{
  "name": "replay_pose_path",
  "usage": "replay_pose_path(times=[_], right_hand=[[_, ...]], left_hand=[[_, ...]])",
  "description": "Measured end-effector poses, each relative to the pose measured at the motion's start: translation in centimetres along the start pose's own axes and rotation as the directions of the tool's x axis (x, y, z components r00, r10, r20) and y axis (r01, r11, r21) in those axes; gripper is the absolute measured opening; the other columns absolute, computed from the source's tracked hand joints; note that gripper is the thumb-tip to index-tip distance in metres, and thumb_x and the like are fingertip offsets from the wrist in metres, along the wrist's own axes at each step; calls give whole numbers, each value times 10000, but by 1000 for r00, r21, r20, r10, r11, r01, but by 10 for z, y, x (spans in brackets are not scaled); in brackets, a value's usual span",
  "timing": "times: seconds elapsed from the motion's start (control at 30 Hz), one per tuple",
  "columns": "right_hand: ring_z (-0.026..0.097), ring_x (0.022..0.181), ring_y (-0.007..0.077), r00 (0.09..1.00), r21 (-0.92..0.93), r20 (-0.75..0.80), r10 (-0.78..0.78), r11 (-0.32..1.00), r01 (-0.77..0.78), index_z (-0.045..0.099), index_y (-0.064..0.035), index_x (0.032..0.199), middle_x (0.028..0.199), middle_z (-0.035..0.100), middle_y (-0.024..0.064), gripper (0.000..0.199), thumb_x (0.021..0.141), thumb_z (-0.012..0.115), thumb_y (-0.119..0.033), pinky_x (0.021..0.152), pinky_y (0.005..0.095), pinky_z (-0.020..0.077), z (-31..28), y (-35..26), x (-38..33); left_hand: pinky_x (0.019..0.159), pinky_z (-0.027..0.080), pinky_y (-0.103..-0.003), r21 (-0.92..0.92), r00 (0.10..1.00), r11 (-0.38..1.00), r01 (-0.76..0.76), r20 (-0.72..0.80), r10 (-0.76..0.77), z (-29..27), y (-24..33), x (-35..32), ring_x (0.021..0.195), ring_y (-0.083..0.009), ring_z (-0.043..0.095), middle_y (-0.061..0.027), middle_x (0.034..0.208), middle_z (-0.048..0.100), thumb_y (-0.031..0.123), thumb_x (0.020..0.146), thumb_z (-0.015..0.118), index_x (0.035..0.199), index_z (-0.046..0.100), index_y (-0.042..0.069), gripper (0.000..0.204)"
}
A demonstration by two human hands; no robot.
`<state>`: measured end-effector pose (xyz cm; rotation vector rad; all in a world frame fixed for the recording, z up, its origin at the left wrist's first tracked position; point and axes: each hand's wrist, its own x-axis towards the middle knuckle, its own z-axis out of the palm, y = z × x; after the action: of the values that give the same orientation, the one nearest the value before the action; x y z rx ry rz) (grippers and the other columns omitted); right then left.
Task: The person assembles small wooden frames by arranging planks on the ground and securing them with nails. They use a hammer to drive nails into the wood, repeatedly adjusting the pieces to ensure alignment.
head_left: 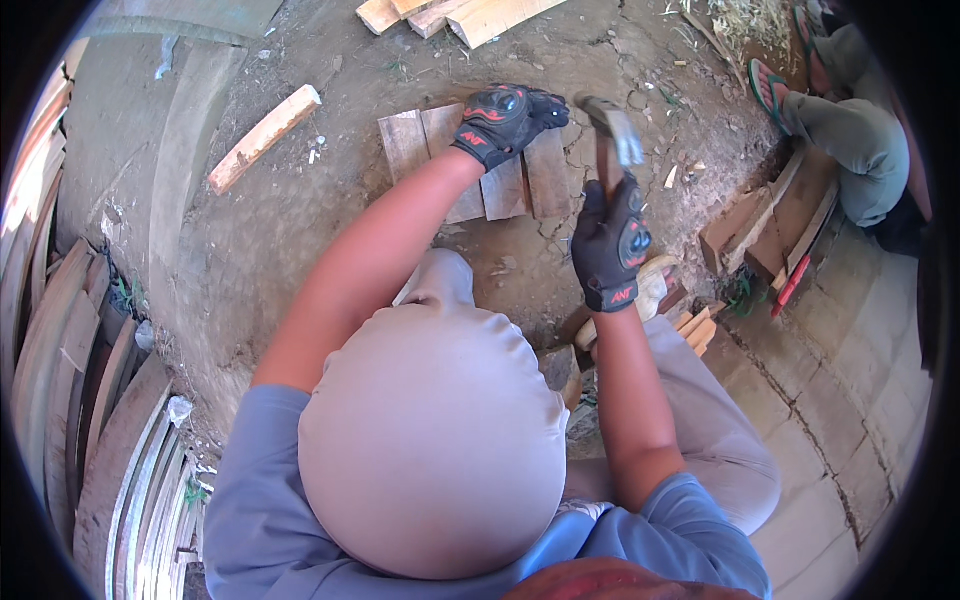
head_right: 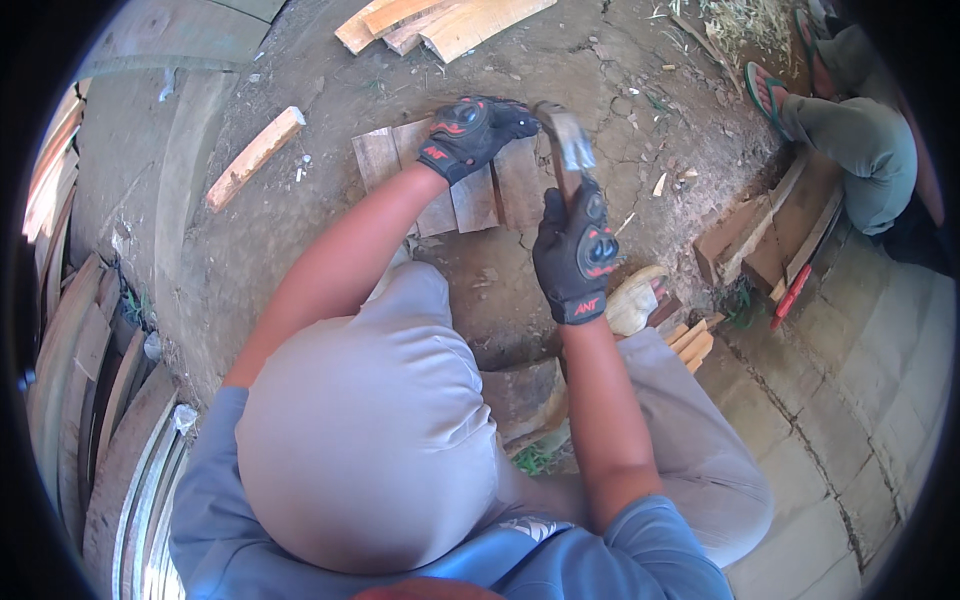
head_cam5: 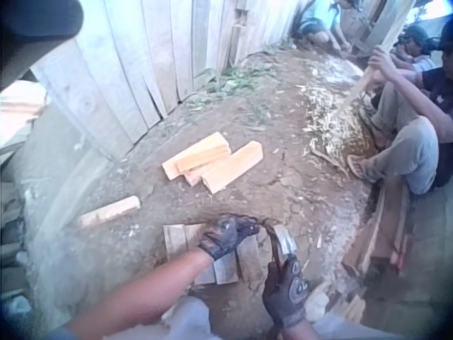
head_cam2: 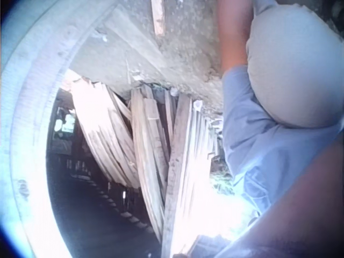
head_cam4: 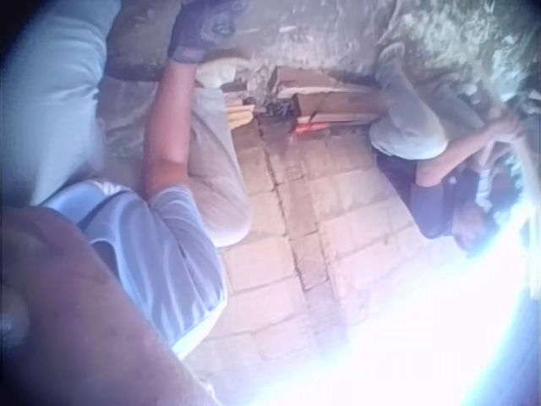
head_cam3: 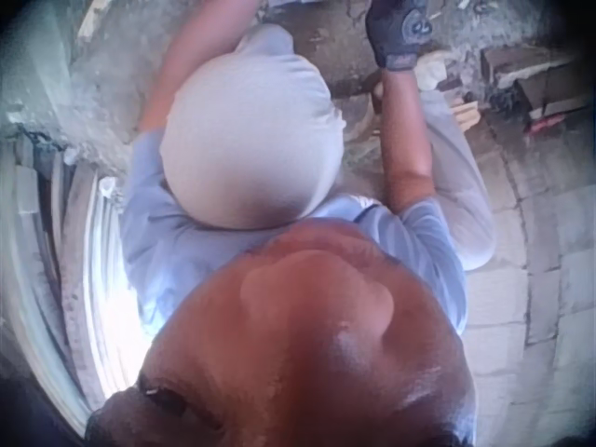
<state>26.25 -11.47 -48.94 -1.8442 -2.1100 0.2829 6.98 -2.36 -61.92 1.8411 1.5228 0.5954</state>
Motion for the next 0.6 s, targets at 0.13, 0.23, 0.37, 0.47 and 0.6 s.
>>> replay_pose_path(times=[0.13, 0.23, 0.37, 0.47, 0.6], right_hand=[[714, 802, 486, 999, 25, 44, 15, 1000, -16, 611, -28, 1230, 943, 710, 259, 262, 1050, 672, -208, 663, 564, 543, -2, 1, -1], [709, 788, 488, 989, 12, 145, -21, 1000, 19, 599, -30, 1252, 929, 704, 258, 282, 1042, 685, -198, 652, 562, 537, 21, 13, 6], [719, 849, 493, 999, 92, 26, 43, 995, -45, 594, -37, 1287, 983, 721, 273, 307, 1054, 657, -226, 700, 573, 553, -6, -8, 10], [719, 849, 494, 995, -4, 96, 9, 1000, -9, 600, -21, 1287, 982, 721, 271, 323, 1059, 650, -244, 697, 581, 545, 8, 11, 3], [708, 816, 496, 1000, -26, 14, -22, 999, 23, 611, -13, 1278, 965, 717, 271, 329, 1061, 653, -256, 680, 581, 538, 14, 12, 7]], left_hand=[[982, 597, -437, 11, 999, 1000, -12, 43, 12, -2, 6, -3, 1145, -296, 756, -27, 1266, 800, 468, 1052, 632, 1272, 811, 259, 353], [968, 602, -435, 135, 989, 988, 79, 115, -95, -17, 24, 3, 1125, -291, 763, -21, 1250, 805, 483, 1052, 625, 1270, 811, 262, 362], [958, 602, -442, -11, 999, 1000, 5, -46, -6, -2, -4, -7, 1112, -298, 766, -37, 1228, 809, 523, 1033, 638, 1277, 808, 256, 400], [1002, 591, -421, 59, 994, 997, 57, 86, -62, -12, 17, 2, 1189, -269, 750, -3, 1305, 792, 513, 1047, 623, 1297, 803, 276, 388], [1012, 584, -435, 47, 997, 997, 57, 53, -60, -12, 11, -1, 1189, -268, 749, -11, 1283, 799, 510, 1048, 628, 1289, 807, 270, 385]])
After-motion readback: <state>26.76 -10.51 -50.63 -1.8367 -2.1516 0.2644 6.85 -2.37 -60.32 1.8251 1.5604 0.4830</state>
